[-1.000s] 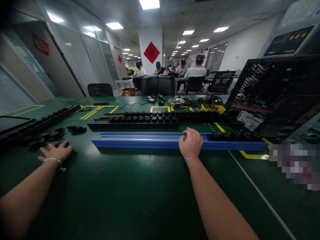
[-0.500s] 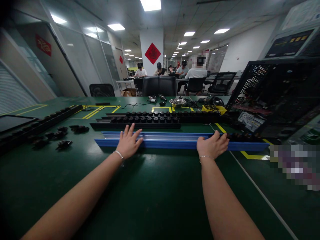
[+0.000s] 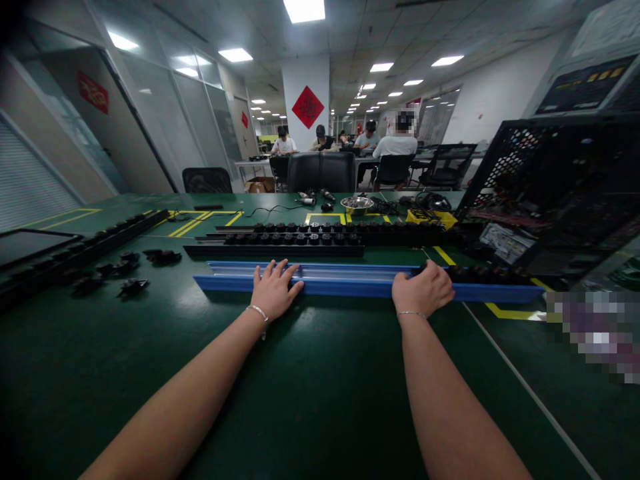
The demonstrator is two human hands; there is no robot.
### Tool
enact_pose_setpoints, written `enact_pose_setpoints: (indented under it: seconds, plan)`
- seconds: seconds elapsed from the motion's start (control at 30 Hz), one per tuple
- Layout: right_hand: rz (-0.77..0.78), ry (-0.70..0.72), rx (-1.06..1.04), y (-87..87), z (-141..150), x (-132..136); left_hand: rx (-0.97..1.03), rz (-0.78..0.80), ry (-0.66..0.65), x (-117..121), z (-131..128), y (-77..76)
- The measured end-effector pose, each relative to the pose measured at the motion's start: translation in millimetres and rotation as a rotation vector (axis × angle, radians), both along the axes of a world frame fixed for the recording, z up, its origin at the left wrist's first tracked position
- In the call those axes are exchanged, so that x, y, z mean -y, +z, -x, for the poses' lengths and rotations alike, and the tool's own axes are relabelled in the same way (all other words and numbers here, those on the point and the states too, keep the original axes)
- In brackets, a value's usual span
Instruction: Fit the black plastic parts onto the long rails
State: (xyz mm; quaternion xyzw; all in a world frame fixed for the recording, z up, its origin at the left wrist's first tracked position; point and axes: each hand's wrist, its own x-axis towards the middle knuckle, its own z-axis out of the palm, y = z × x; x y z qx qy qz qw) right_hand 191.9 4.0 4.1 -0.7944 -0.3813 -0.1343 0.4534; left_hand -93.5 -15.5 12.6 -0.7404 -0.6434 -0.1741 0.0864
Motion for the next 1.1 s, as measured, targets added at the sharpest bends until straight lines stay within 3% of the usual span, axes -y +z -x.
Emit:
enact_pose_setpoints:
  seconds: [1.1]
  plan:
    - [0.031,0.113,-0.064,8.3,6.9,5.0,0.028,-0.023,-0.003,-1.2,-1.5,0.8]
